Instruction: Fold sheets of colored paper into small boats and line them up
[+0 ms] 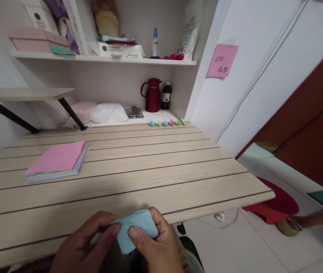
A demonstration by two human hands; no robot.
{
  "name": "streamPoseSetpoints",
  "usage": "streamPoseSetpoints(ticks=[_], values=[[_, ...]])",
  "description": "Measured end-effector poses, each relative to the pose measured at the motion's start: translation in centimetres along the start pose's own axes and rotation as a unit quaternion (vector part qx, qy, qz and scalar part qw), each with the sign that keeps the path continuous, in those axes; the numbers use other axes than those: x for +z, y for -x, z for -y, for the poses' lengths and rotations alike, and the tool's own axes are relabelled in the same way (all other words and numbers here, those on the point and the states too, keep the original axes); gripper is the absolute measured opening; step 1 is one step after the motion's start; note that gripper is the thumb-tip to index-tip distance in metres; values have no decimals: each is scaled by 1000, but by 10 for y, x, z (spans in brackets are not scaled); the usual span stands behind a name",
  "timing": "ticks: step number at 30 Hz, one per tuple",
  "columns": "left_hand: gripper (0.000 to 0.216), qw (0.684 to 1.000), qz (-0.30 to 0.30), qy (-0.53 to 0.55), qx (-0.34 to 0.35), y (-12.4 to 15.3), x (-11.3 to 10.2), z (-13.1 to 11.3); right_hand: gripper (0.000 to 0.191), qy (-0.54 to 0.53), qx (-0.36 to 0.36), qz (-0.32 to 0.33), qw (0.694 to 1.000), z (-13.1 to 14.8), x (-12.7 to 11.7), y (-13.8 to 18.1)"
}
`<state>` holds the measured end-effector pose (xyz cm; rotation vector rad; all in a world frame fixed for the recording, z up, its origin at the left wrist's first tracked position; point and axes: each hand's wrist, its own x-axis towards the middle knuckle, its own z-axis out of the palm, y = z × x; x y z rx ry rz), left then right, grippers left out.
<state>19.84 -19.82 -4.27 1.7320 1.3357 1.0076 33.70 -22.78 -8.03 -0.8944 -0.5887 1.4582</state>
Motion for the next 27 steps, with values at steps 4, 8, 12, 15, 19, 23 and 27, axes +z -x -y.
streamPoseSetpoints(ticks=[4,8,12,15,19,23,27], values=[[23,992,79,-86,-43,-24,-4,4,34,185,-136,-6,973,8,-21,9],[21,960,146,-239,3,-46,-1,9,37,428,-308,-65,847,27,-50,16],[21,945,156,-287,9,-61,6,3,46,642,-350,135,669,43,-58,-1],[20,935,167,-313,-6,-71,8,0,60,727,-350,207,553,40,-54,-15],[10,911,70,-398,81,-71,7,14,51,745,-389,159,518,27,-51,-23],[23,853,-77,-385,344,-42,4,40,46,726,-424,124,526,21,-50,-22],[34,821,-70,-364,434,-11,3,59,45,716,-405,130,553,24,-49,-20]])
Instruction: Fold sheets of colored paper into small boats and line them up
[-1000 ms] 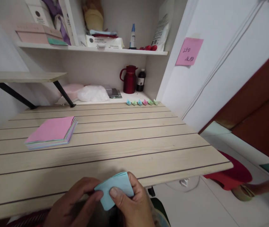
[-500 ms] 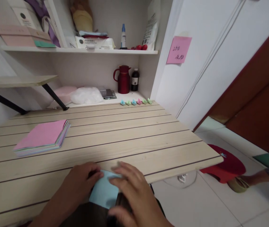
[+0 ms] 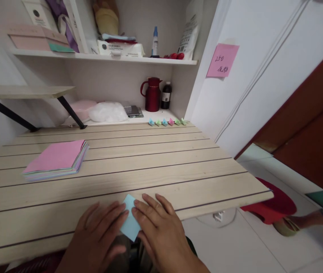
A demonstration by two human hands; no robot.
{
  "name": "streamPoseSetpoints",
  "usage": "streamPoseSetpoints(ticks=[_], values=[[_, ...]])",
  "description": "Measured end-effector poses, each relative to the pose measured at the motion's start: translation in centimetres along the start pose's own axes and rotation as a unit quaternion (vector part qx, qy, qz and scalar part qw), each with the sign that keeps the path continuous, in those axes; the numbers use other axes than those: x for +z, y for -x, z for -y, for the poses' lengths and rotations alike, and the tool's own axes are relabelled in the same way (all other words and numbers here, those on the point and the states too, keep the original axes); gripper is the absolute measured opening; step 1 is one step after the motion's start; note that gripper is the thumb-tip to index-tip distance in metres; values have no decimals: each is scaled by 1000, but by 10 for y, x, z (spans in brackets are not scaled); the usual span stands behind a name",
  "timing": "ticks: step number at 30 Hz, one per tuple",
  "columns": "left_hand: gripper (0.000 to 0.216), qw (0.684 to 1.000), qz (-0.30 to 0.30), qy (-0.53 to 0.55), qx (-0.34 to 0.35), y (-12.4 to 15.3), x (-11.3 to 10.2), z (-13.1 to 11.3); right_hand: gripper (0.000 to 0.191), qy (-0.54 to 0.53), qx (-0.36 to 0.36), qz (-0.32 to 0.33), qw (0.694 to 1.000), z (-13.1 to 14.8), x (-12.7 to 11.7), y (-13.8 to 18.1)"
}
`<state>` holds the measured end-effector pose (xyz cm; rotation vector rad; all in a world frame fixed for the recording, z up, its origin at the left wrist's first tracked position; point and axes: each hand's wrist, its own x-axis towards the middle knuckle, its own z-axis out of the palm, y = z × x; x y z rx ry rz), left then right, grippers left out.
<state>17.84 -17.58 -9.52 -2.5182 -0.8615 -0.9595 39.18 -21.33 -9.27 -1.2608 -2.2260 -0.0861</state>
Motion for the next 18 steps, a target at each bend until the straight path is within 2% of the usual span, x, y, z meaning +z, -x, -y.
streamPoseSetpoints(ticks=[3,5,9,14,18], values=[[31,999,9,-31,8,9,-4,-3,33,-52,12,7,999,0,-6,-2],[27,1000,17,-14,1,8,-6,-1,23,-96,33,13,995,-1,-11,-6],[20,996,25,49,-76,0,-8,0,7,-156,87,40,983,-2,-17,-14],[18,979,14,46,-200,-7,-2,-5,3,-117,147,35,982,2,-12,-22],[11,975,39,4,-220,-8,4,-7,4,-60,169,51,982,6,-8,-26]])
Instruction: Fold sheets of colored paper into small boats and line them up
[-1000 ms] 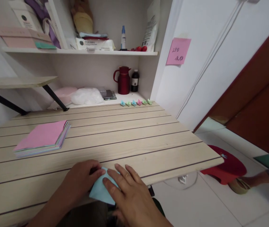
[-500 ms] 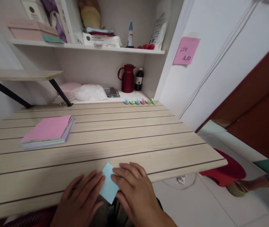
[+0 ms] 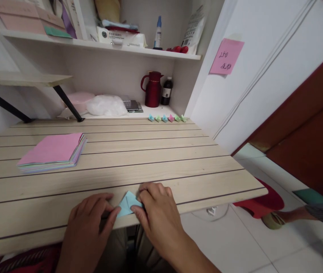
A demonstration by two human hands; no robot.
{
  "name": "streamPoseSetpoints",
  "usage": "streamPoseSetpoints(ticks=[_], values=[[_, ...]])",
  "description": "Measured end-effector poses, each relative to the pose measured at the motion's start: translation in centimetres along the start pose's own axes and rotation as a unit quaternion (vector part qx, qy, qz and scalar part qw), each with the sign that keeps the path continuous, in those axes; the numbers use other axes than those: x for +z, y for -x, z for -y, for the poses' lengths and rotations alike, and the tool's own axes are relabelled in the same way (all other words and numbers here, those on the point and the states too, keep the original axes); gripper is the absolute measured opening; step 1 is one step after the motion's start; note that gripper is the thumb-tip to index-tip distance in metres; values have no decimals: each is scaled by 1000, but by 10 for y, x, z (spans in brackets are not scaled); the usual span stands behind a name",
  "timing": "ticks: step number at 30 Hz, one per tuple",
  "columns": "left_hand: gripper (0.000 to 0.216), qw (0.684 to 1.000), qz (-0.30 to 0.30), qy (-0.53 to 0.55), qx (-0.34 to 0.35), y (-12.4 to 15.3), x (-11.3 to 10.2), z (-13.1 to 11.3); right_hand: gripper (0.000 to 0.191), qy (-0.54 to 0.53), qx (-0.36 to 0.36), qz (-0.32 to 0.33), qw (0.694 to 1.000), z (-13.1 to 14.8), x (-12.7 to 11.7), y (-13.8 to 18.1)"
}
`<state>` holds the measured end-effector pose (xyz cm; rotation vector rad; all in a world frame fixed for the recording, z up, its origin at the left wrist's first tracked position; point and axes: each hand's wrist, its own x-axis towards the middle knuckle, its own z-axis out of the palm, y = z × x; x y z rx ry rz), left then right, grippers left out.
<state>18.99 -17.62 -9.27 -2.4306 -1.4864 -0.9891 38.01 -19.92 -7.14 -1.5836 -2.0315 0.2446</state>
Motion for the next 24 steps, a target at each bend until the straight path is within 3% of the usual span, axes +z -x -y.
streamPoseSetpoints(ticks=[9,12,15,19,21,24], values=[[8,999,3,-46,5,-4,3,-2,6,72,14,-46,996,0,11,-2],[10,998,-7,-60,18,-2,2,1,20,72,15,-53,996,1,11,-3],[11,994,-57,-79,43,5,0,0,46,62,17,-38,997,1,9,-6],[32,981,-122,-86,125,21,5,-13,49,49,19,-20,998,1,5,-9],[34,978,-107,-70,167,29,13,-22,48,47,21,-12,999,1,3,-10],[34,982,-65,-50,172,40,26,-26,43,50,21,-11,998,2,2,-10]])
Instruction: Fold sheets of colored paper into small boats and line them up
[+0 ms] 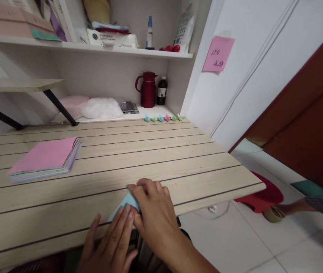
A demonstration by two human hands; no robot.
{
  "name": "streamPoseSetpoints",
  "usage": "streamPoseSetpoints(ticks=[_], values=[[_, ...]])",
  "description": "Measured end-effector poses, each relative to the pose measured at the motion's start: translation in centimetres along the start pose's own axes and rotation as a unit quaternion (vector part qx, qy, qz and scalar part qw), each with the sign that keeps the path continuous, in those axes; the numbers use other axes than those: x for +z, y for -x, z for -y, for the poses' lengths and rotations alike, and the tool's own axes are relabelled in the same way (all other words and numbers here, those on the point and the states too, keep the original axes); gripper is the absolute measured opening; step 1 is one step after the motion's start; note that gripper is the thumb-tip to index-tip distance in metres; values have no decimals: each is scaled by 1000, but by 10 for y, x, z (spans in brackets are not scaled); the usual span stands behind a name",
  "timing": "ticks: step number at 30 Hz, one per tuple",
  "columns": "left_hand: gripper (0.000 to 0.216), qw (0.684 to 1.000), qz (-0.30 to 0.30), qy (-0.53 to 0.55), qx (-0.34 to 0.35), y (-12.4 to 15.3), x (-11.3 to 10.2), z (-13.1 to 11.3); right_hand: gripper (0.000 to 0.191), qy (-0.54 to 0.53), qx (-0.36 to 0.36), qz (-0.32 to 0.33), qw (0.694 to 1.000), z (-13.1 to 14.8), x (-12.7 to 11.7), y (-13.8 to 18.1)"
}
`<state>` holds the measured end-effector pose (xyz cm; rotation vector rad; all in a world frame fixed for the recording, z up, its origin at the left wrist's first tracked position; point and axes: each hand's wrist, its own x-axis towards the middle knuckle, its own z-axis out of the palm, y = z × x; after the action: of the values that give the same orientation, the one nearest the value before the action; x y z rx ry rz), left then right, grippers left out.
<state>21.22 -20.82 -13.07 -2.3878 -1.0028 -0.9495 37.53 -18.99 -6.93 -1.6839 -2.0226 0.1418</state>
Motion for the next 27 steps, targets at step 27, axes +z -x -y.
streamPoseSetpoints(ticks=[27], values=[[46,993,62,-9,-96,-2,3,0,61,79,-132,-36,987,-20,16,46]])
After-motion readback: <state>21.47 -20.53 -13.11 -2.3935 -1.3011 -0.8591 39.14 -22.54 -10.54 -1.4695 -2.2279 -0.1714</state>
